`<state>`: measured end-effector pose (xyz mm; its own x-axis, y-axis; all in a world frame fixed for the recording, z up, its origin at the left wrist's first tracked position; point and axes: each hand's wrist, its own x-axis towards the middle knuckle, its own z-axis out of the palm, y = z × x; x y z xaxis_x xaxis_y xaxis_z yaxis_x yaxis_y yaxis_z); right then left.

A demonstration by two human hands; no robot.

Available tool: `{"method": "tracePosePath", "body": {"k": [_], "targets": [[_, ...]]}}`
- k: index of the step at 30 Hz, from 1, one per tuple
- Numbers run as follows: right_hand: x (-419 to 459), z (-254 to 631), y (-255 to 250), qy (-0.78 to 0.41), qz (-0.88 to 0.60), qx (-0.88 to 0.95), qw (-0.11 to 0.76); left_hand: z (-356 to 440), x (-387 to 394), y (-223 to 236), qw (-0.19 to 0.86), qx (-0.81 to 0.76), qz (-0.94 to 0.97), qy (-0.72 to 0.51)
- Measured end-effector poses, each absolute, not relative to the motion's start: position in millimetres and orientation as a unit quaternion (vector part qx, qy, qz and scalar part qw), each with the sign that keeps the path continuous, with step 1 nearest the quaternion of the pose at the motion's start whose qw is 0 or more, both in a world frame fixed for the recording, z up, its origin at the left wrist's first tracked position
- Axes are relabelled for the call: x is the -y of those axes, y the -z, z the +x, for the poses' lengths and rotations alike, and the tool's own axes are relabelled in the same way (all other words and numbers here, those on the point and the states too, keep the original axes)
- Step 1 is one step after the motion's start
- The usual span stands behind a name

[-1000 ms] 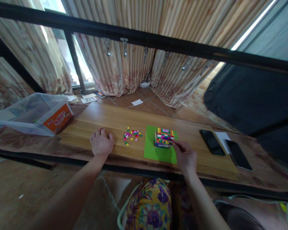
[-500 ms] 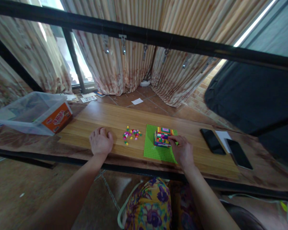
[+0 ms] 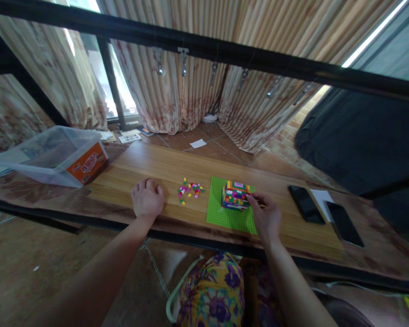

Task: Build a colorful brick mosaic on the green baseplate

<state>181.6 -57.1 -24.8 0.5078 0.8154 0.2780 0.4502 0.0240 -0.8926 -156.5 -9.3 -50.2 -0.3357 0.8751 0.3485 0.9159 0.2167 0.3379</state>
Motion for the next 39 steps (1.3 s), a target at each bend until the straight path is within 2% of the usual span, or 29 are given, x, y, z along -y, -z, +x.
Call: {"method": "tracePosePath", "body": {"k": [9, 23, 39], "targets": [[42, 180, 37, -0.229, -0.654, 0.414, 0.591, -157, 9, 52, 0.051, 0.778, -0.579, 0.238], [41, 177, 29, -0.299, -0.633, 0.363, 0.615, -157, 9, 52, 0.049, 0.778, -0.579, 0.24], [42, 181, 29, -0.311, -0.603, 0.393, 0.621, -156, 10, 50, 0.035, 0.779, -0.578, 0.24]]}}
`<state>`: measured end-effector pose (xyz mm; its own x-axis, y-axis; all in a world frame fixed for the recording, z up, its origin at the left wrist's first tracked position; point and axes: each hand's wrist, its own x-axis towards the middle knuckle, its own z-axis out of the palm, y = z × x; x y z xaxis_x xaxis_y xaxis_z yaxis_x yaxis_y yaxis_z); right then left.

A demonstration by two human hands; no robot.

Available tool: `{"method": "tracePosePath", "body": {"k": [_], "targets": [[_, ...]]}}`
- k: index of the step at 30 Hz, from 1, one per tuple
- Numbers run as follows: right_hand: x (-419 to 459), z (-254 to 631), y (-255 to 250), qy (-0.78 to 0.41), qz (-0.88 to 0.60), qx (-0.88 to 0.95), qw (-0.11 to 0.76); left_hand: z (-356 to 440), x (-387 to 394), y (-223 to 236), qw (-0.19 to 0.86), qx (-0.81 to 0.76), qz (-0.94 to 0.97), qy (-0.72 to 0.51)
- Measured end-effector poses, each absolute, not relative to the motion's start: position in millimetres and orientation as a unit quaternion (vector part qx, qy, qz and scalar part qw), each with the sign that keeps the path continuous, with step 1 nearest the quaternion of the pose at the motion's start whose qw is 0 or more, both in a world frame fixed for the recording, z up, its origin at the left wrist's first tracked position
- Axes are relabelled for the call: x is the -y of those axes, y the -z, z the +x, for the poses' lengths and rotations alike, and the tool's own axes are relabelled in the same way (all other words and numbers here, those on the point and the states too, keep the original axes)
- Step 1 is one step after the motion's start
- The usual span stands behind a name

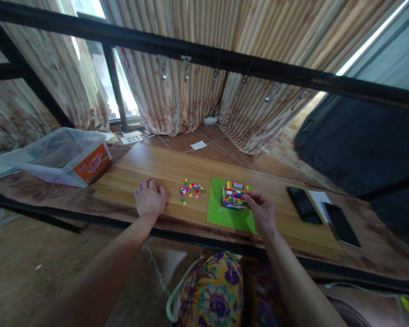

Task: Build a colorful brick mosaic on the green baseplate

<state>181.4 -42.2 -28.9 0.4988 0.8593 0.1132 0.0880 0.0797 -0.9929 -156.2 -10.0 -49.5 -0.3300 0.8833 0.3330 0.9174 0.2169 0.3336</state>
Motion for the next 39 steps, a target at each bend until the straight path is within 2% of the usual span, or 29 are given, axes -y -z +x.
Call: {"method": "tracePosePath", "body": {"k": [5, 8, 16, 25, 31, 39], "targets": [[59, 175, 20, -0.182, -0.623, 0.386, 0.656, -157, 9, 52, 0.046, 0.777, -0.58, 0.242], [73, 153, 15, -0.179, -0.615, 0.432, 0.635, -157, 9, 54, 0.048, 0.777, -0.58, 0.239], [73, 82, 26, -0.188, -0.563, 0.675, 0.438, -156, 10, 54, 0.052, 0.777, -0.579, 0.243], [23, 67, 46, -0.107, -0.557, 0.755, 0.329, -156, 10, 55, 0.061, 0.775, -0.583, 0.238], [9, 59, 46, -0.081, -0.587, 0.767, 0.245, -156, 11, 55, 0.054, 0.775, -0.582, 0.239], [9, 54, 39, -0.059, -0.588, 0.787, 0.178, -156, 10, 55, 0.043, 0.776, -0.577, 0.252]]}}
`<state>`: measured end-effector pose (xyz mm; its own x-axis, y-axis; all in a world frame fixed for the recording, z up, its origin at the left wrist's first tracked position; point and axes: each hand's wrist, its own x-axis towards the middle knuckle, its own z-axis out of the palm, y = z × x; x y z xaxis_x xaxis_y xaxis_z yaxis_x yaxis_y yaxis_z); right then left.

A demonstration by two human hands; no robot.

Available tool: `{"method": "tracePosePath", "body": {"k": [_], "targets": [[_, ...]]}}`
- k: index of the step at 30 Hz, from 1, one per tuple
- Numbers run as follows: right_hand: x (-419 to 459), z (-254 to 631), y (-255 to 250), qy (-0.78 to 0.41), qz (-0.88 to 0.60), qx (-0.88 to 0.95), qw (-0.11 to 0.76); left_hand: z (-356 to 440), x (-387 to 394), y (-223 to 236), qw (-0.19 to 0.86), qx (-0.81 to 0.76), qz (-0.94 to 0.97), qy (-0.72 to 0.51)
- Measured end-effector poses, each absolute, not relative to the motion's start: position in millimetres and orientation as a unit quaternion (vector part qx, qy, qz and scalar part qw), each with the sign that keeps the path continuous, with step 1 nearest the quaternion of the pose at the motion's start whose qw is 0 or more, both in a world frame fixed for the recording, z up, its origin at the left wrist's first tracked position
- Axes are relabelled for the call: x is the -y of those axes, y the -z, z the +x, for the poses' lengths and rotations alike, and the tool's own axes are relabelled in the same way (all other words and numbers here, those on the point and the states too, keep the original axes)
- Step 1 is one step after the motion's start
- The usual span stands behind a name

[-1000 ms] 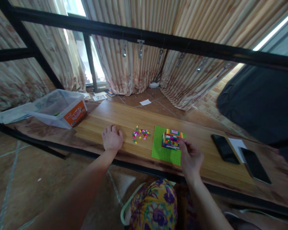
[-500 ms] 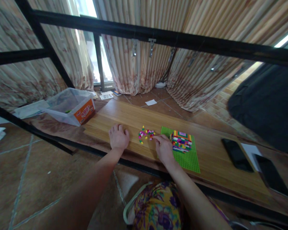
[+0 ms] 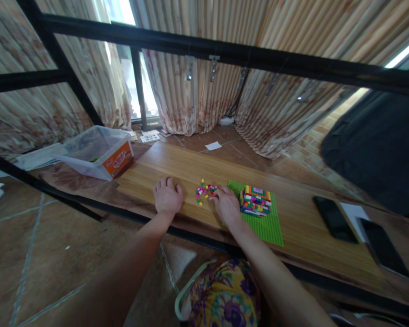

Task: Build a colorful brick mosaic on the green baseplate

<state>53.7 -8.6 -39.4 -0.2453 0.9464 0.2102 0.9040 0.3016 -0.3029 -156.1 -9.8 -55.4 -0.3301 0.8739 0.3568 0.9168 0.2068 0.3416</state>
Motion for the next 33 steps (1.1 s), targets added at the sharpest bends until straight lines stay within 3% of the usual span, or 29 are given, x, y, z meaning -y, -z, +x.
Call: {"method": "tracePosePath", "body": {"k": [20, 25, 33], "targets": [[12, 54, 31, -0.051, -0.591, 0.784, 0.183, -157, 9, 56, 0.05, 0.777, -0.577, 0.246], [39, 60, 25, -0.071, -0.552, 0.787, 0.266, -158, 9, 57, 0.052, 0.776, -0.577, 0.249], [109, 104, 18, -0.2, -0.531, 0.726, 0.388, -160, 7, 49, 0.047, 0.775, -0.583, 0.238]]}}
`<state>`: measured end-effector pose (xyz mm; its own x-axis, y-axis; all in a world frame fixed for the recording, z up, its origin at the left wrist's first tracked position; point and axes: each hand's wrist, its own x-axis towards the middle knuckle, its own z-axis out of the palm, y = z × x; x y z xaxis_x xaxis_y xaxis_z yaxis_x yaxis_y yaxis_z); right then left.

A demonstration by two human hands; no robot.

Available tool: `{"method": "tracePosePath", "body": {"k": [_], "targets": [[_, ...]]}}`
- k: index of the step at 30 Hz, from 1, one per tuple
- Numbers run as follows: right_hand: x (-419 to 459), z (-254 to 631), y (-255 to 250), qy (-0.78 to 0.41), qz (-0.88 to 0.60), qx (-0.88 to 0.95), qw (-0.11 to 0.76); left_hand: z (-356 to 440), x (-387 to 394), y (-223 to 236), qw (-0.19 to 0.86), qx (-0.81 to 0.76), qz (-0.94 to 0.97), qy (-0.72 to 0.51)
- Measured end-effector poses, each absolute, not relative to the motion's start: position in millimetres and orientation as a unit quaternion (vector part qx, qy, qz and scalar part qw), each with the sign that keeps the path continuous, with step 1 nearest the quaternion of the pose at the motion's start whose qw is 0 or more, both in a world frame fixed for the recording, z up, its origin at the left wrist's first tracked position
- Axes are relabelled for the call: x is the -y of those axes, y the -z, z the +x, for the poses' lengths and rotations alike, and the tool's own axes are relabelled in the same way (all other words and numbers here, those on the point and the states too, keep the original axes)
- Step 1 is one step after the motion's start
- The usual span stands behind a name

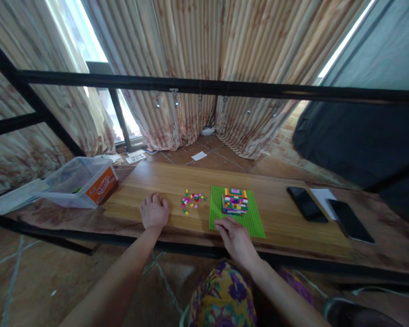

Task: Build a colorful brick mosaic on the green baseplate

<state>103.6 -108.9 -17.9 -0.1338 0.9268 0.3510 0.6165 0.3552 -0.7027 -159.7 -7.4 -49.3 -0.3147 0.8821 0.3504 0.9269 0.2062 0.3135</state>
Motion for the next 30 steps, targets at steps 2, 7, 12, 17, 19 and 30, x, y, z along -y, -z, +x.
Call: {"method": "tracePosePath", "body": {"k": [2, 7, 12, 17, 19, 30], "targets": [[110, 124, 14, -0.205, -0.559, 0.676, 0.433, -160, 7, 48, 0.053, 0.774, -0.586, 0.234], [87, 176, 4, -0.193, -0.624, 0.566, 0.503, -162, 7, 47, 0.07, 0.771, -0.594, 0.221], [57, 197, 1, -0.185, -0.602, 0.578, 0.518, -167, 6, 48, 0.072, 0.766, -0.604, 0.207], [49, 197, 12, -0.189, -0.592, 0.584, 0.522, -175, 7, 53, 0.076, 0.756, -0.62, 0.197], [49, 196, 17, -0.199, -0.589, 0.571, 0.536, -178, 8, 55, 0.081, 0.752, -0.624, 0.197], [45, 198, 34, -0.232, -0.543, 0.567, 0.575, -167, 25, 53, 0.072, 0.778, -0.595, 0.186]]}}
